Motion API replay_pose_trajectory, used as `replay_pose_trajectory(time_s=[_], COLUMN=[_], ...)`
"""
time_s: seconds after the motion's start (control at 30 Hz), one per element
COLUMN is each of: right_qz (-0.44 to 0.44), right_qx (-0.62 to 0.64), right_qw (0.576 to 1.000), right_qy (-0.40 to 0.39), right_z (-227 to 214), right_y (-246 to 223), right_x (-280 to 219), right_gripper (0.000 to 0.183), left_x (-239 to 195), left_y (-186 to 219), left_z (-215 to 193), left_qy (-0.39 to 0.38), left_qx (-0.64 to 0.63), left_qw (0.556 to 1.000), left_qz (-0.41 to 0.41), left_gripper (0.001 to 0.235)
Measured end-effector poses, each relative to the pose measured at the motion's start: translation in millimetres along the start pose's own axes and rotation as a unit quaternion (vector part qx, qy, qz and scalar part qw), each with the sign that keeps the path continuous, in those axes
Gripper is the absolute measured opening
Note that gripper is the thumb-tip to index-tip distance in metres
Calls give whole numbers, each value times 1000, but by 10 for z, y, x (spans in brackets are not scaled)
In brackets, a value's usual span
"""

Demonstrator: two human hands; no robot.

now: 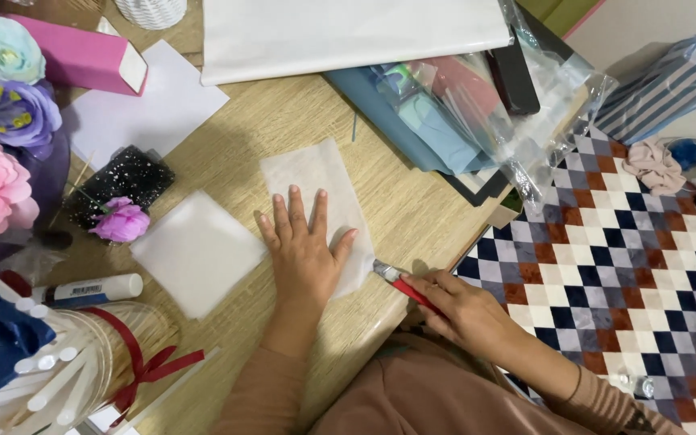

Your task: The person uses a red utility knife to cut a white foam sheet into smaller rectangular pieces on a wooden table. They repeatedly trim edges and separate cut pieces, placing them beside the main sheet. The workspace contains artificial flowers, glue, and other craft supplies.

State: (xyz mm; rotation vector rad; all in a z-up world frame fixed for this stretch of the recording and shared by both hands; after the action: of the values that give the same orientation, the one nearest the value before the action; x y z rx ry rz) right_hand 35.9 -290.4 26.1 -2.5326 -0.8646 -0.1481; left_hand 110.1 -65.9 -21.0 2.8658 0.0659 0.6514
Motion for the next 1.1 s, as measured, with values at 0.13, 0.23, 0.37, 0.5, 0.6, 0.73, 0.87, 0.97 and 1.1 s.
replay_pose_trajectory(time_s=[0.13, 0.23, 0.37, 0.5, 0.6, 0.73, 0.87, 0.97, 1.1], right_qz=[33, 12, -26, -76, -58, -38, -18, -15, -2], right_qx=[27, 1, 51, 49, 25, 5, 34, 63, 95], right_qw=[999, 1000, 998, 995, 997, 998, 998, 997, 995], right_qy=[-8, 22, 28, 48, 38, 43, 52, 41, 21], right_z=[20, -25, -111, -123, -84, -38, -116, -114, -93], right_y=[86, 102, 89, 98, 68, 28, 37, -10, -69], right_x=[-67, -140, -205, -250, -204, -162, -77, -21, 45], right_gripper=[60, 58, 51, 51, 51, 53, 53, 52, 52], left_x=[7, 9, 3, 0, 2, 5, 9, 7, 9], left_y=[-7, -1, 13, 24, 24, 27, 27, 26, 25], left_z=[17, -16, -68, -106, -108, -133, -131, -137, -141], left_qy=[-26, -12, 34, 53, 56, 58, 46, 42, 40], left_qx=[12, 13, -19, 1, -24, -30, -23, -31, -30], left_qw=[1000, 1000, 999, 998, 998, 998, 999, 999, 999], left_qz=[2, 9, 5, 16, 9, 10, 12, 10, 15], left_gripper=[80, 80, 77, 77, 76, 76, 78, 82, 87])
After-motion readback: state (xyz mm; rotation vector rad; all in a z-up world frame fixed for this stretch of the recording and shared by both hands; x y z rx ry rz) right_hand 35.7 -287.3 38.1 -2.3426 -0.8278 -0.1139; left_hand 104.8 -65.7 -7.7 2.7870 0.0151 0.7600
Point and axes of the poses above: each hand's wrist, its own x-axis towards the middle knuckle, its own z-axis out of the palm, y = z × x, the point moved 7 cm from there along x, towards the middle knuckle, and after that the axes turned 14 degrees about y, right-handed, at the moved point
